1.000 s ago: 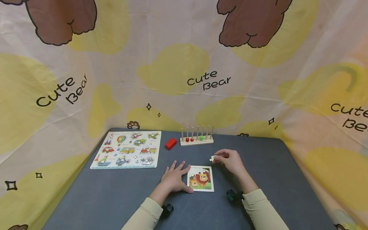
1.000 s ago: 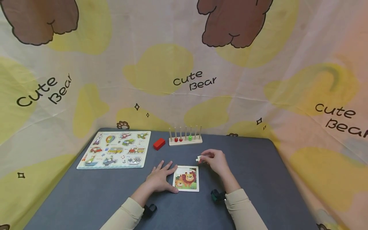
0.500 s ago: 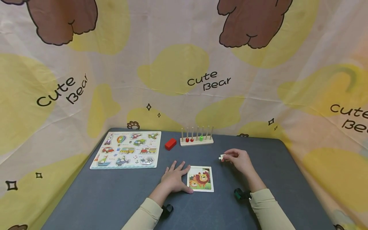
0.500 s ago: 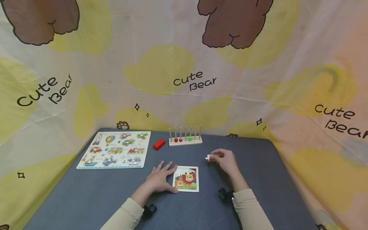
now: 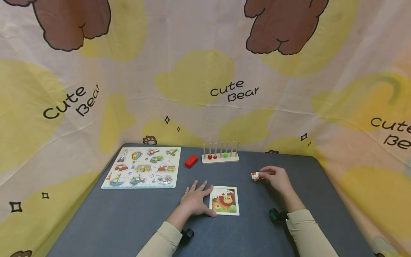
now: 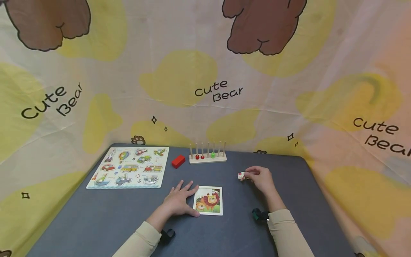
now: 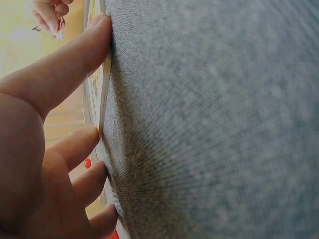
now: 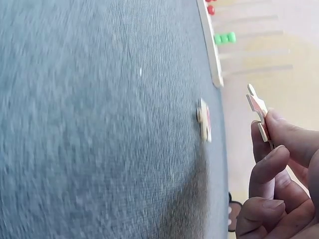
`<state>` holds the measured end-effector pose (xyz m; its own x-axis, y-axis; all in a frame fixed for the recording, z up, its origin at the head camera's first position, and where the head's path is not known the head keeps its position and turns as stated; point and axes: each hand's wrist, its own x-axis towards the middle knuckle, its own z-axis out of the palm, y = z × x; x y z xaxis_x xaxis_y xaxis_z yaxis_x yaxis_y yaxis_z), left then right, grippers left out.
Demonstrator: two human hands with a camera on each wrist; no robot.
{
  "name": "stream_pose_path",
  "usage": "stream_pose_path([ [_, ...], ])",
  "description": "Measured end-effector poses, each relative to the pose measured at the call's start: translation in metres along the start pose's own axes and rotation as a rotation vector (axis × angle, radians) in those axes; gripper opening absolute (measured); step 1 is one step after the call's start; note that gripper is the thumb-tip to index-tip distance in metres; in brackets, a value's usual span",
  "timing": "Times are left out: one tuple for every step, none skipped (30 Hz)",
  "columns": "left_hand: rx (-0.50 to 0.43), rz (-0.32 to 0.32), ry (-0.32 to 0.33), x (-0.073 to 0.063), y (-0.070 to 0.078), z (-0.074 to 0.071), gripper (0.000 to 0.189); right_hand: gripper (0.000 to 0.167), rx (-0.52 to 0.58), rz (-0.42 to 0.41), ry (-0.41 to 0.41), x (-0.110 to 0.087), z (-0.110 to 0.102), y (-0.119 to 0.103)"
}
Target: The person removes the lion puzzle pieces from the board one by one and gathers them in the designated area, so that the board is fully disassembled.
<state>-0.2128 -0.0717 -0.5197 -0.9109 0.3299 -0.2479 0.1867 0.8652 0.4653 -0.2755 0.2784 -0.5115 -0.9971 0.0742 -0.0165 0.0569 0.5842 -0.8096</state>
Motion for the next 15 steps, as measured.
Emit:
stream_pose_path([
  [-0.002, -0.002, -0.001, 0.0, 0.0, 0.0, 0.103, 0.026, -0.005, 0.011, 0.002, 0.0, -0.001, 0.001],
  [-0.002, -0.002, -0.002, 0.0, 0.0, 0.001, 0.104, 0.027, -0.012, 0.018, 0.003, 0.001, -0.003, 0.002],
  [-0.005, -0.003, -0.001, 0.0, -0.001, 0.001, 0.104, 0.027, -0.017, 0.023, 0.003, 0.001, -0.004, 0.003],
  [-0.008, -0.005, -0.001, 0.0, 0.0, 0.001, 0.104, 0.028, -0.023, 0.026, 0.002, 0.002, -0.005, 0.004],
  [-0.007, -0.006, -0.001, 0.0, 0.0, 0.001, 0.104, 0.029, -0.029, 0.03, -0.001, 0.002, -0.006, 0.004],
  [-0.007, -0.007, -0.001, 0.0, 0.0, 0.001, 0.104, 0.029, -0.031, 0.037, 0.001, 0.003, -0.008, 0.006],
  [-0.005, -0.008, -0.001, 0.0, -0.001, 0.001, 0.104, 0.029, -0.035, 0.045, 0.004, 0.005, -0.009, 0.007],
  [-0.002, -0.007, -0.001, 0.001, -0.001, 0.001, 0.104, 0.029, -0.036, 0.048, 0.003, 0.006, -0.01, 0.009],
  [-0.001, -0.008, -0.002, 0.001, -0.001, 0.001, 0.104, 0.03, -0.038, 0.049, 0.0, 0.007, -0.011, 0.011],
  [0.001, -0.007, -0.003, 0.001, -0.001, 0.001, 0.104, 0.03, -0.042, 0.052, -0.003, 0.008, -0.012, 0.013],
  [0.002, -0.007, -0.003, 0.001, -0.001, 0.001, 0.104, 0.03, -0.046, 0.055, -0.006, 0.01, -0.013, 0.015],
  [0.001, -0.006, -0.003, 0.001, -0.001, 0.001, 0.104, 0.029, -0.051, 0.057, -0.009, 0.011, -0.013, 0.017],
  [0.001, -0.006, -0.004, 0.001, 0.0, 0.001, 0.104, 0.029, -0.057, 0.057, -0.012, 0.013, -0.014, 0.019],
  [-0.001, -0.005, -0.003, 0.001, 0.0, 0.001, 0.103, 0.029, -0.063, 0.057, -0.015, 0.014, -0.015, 0.02],
  [-0.003, -0.005, -0.003, 0.001, 0.0, 0.001, 0.103, 0.028, -0.07, 0.06, -0.017, 0.015, -0.015, 0.022],
])
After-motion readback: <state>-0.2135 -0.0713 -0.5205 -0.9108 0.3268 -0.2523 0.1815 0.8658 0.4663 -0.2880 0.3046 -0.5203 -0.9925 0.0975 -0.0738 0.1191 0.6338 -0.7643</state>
